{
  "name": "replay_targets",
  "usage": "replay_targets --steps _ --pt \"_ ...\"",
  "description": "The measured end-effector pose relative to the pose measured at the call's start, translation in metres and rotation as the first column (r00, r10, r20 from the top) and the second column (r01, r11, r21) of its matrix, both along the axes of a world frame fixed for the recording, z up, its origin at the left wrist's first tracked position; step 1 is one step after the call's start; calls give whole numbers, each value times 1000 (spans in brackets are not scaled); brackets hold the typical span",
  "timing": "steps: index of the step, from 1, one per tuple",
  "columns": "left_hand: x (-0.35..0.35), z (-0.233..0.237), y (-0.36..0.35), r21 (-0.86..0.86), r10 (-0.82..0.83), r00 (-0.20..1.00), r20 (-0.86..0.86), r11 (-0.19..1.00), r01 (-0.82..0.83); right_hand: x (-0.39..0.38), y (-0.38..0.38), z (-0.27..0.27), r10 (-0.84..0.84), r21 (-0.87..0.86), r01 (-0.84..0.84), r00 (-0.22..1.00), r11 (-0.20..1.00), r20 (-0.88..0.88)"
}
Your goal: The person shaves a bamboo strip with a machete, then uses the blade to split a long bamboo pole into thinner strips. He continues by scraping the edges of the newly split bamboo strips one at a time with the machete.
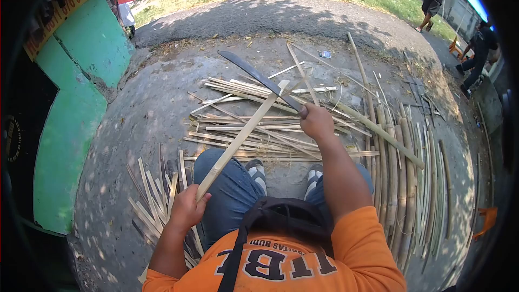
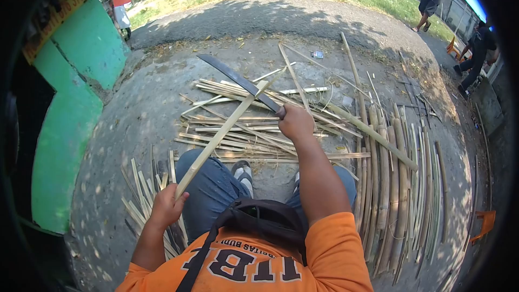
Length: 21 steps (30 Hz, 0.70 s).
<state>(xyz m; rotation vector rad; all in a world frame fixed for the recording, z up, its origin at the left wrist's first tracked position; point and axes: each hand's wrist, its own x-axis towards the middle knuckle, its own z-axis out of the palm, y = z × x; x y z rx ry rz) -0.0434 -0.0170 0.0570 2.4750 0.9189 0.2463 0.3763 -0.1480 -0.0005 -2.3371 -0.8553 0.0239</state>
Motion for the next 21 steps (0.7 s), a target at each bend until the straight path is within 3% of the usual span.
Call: replay_targets --steps 2,3,5,8,9,11,14,15,18,21 --pt "1 -4 2 -23 8 999 34 1000 -7 -14 2 6 13 60 -13 1000 998 4" --pt "1 -7 3 -39 6 999 47 999 -4 -22 6 7 19 -2 -19 1000 1000 -3" --pt "6 -10 0 -26 -7 999 41 1000 8 -40 11 0 187 85 -190 981 978 42" --pt "18 -11 0 -39 -25 998 60 999 27 -70 14 9 452 34 -459 884 888 121" --pt "19 -14 1 -49 -25 997 67 998 29 -79 19 8 442 -93 -432 878 897 184" --pt "19 -19 1 -77 -25 995 93 997 32 -87 18 15 528 -136 -510 826 849 199" --pt "11 -18 0 -111 -10 996 94 994 20 -62 16 12 491 -132 -473 835 871 247" --pt "4 -19 3 -112 3 996 92 994 7 -45 16 2 401 -103 -388 872 916 280" --pt "-12 -17 -1 -115 -1 997 74 993 9 4 1 4 -13 19 15 997 1000 -70" --pt "-11 -10 -8 -122 17 999 35 992 -13 10 -8 -7 12 -111 -17 999 994 -45"
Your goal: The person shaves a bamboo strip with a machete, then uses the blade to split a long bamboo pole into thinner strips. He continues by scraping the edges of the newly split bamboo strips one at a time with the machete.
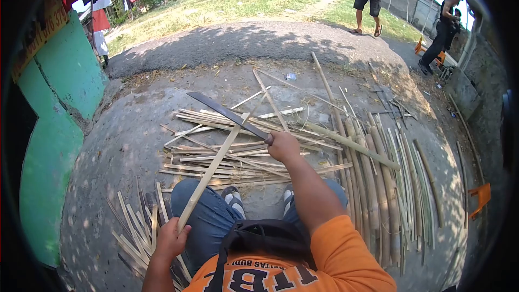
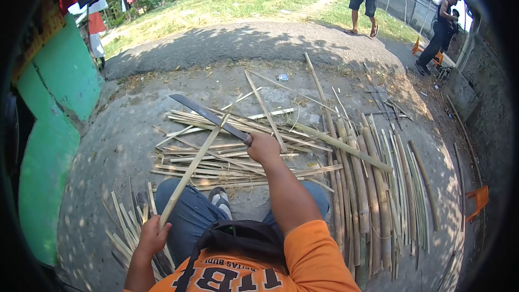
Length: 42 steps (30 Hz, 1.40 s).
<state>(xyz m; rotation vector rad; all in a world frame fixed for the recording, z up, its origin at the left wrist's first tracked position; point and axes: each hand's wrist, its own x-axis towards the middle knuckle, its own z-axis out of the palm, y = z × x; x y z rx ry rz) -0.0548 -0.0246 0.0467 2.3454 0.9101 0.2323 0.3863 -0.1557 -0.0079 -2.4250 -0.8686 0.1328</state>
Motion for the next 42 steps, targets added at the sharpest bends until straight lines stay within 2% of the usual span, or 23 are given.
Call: replay_targets --steps 3,5,6,8,10,13,16,18,19,21,25,28,32,33,35,38,40,42 --pt "-2 -21 13 54 -14 999 32 998 13 -37 7 32 -51 -28 48 993 998 -102" --pt "2 -29 13 6 -16 995 97 1000 16 -50 13 23 101 43 -98 990 994 -94" --pt "4 -31 13 -19 -13 992 126 1000 16 -59 17 21 176 83 -172 983 982 -51" --pt "14 -30 13 -61 26 987 160 998 -17 -73 22 15 343 134 -361 928 923 142" --pt "25 -20 7 -134 118 979 164 986 -96 -83 31 7 469 151 -494 866 856 175" --pt "25 -22 12 -88 72 985 154 994 -58 -81 28 13 525 79 -561 808 824 269" --pt "17 -15 14 45 45 998 31 998 -46 -48 20 14 385 29 -411 874 911 295" --pt "3 -10 8 63 -7 1000 -27 998 9 -24 10 17 103 87 -116 985 990 138" --pt "-1 -8 7 73 -32 998 -57 997 36 -15 4 13 48 100 -57 995 993 93" --pt "2 -8 3 96 -87 996 5 992 86 -6 1 14 -60 121 60 998 991 -5" --pt "6 -18 8 65 -92 992 89 994 86 -29 5 33 -74 104 81 994 991 -75" --pt "9 -23 10 2 -53 990 129 999 53 -51 11 23 145 201 -148 989 968 33" --pt "28 -15 4 -121 66 992 112 991 -52 -81 23 17 393 72 -419 889 905 236" --pt "28 -16 5 -153 89 991 97 986 -74 -82 23 17 416 55 -443 872 895 258" --pt "22 -24 8 -127 41 989 142 992 -23 -81 23 16 464 19 -491 835 871 298" --pt "7 -37 13 -101 4 992 124 995 9 -49 17 11 374 17 -401 868 916 328" --pt "-5 -29 8 -70 -20 998 57 997 24 -23 9 7 128 154 -161 971 975 202" --pt "-5 -14 -2 -47 -33 999 -8 998 33 -7 -7 11 21 196 -42 994 980 107"
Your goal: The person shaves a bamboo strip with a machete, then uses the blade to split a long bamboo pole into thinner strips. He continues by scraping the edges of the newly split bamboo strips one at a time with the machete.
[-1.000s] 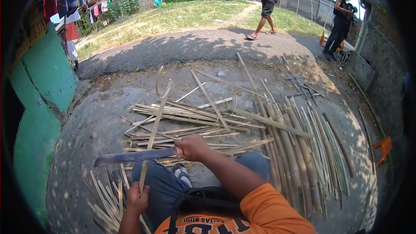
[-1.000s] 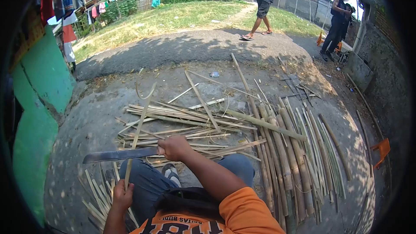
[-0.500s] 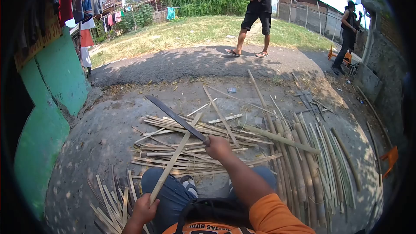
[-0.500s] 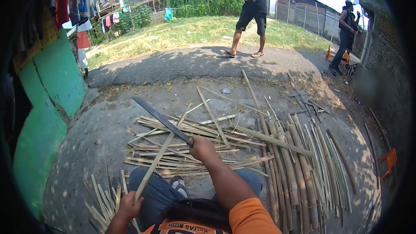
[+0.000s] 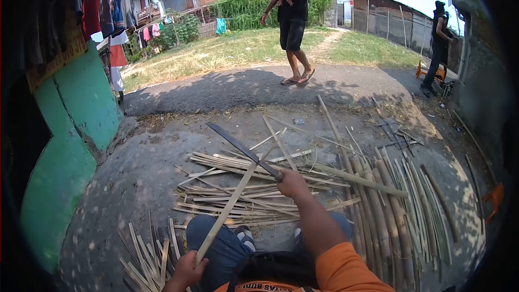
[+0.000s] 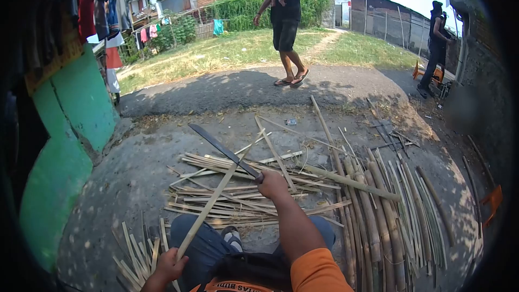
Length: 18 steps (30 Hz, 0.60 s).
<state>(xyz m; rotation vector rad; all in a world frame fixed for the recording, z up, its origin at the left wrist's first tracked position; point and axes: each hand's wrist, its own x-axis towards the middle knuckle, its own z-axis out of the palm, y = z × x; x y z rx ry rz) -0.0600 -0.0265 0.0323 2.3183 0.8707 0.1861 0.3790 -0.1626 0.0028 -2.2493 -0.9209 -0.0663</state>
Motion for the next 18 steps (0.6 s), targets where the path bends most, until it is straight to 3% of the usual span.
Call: replay_targets --steps 5,8,9,12,13,18 --pt "3 -4 7 -38 10 999 32 999 -9 -18 8 15 -83 -31 82 995 996 -48" --pt "6 -7 -1 -151 42 994 103 988 -26 -43 14 12 114 53 -113 993 992 -15" --pt "11 -10 0 -205 68 990 125 978 -41 -47 21 0 190 52 -195 977 979 93" --pt "22 -4 -5 -315 119 982 149 947 -67 -71 23 21 417 -115 -402 890 909 185" --pt "23 -9 -1 -324 126 982 141 943 -75 -71 28 10 435 -41 -445 847 895 306" --pt "14 -10 4 -281 86 983 164 959 -37 -40 24 8 359 -76 -359 847 930 393"
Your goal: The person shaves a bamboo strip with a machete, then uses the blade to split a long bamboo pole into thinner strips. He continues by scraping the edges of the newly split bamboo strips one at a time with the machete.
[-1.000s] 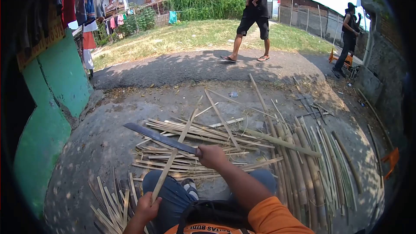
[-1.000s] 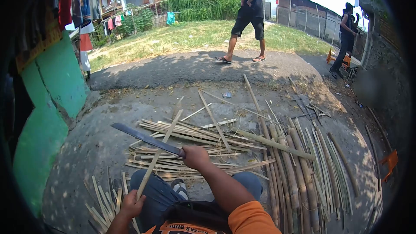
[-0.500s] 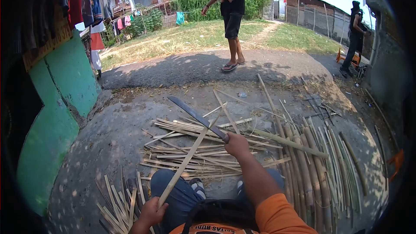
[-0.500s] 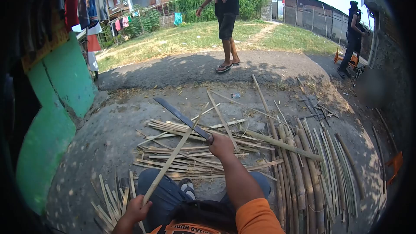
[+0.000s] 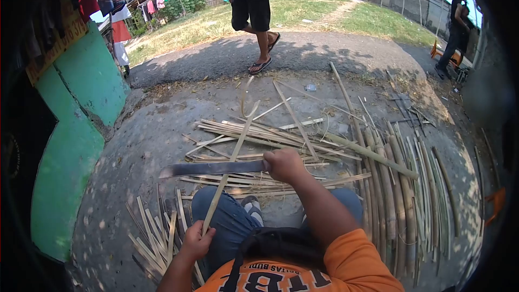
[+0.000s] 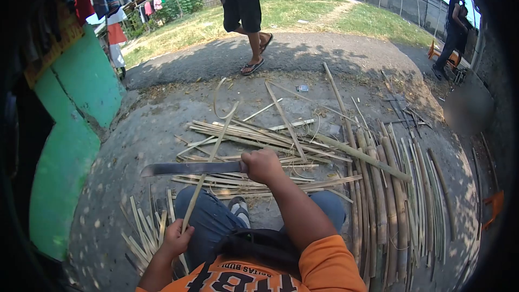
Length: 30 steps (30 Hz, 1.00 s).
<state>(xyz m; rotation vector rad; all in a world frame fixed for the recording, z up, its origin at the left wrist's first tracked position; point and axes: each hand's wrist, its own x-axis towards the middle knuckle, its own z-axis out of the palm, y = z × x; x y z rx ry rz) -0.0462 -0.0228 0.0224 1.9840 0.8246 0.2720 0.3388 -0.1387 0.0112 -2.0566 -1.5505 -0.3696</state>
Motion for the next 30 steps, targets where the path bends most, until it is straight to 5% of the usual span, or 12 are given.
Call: replay_targets --steps 1,3,4,9,16,19,22,25,30 --pt "-6 -1 2 36 -2 1000 -10 999 2 15 -4 1 -124 -3 124 992 992 -15" --pt "-13 1 0 73 -15 1000 -24 997 17 39 -13 4 -363 74 409 869 910 -336" --pt "-14 9 -2 78 -26 999 -23 997 27 50 -21 5 -413 -21 445 810 895 -416" --pt "-13 5 3 150 -7 999 -53 989 15 21 -19 28 -452 -87 464 776 882 -440" --pt "-15 0 -4 155 11 999 -44 988 -4 21 -10 13 -298 -12 354 767 935 -568" --pt "-13 -5 0 126 -15 1000 -26 992 18 39 -7 0 -120 -158 -127 264 979 -957" --pt "-6 -8 -2 38 -7 1000 -18 999 8 24 -5 -5 -114 -120 32 621 992 -775" --pt "3 -12 1 3 18 1000 0 1000 -18 5 -13 13 -130 -153 52 824 987 -552" --pt "11 -6 1 -5 36 998 41 999 -36 2 -14 18 -60 -113 41 982 993 -178"
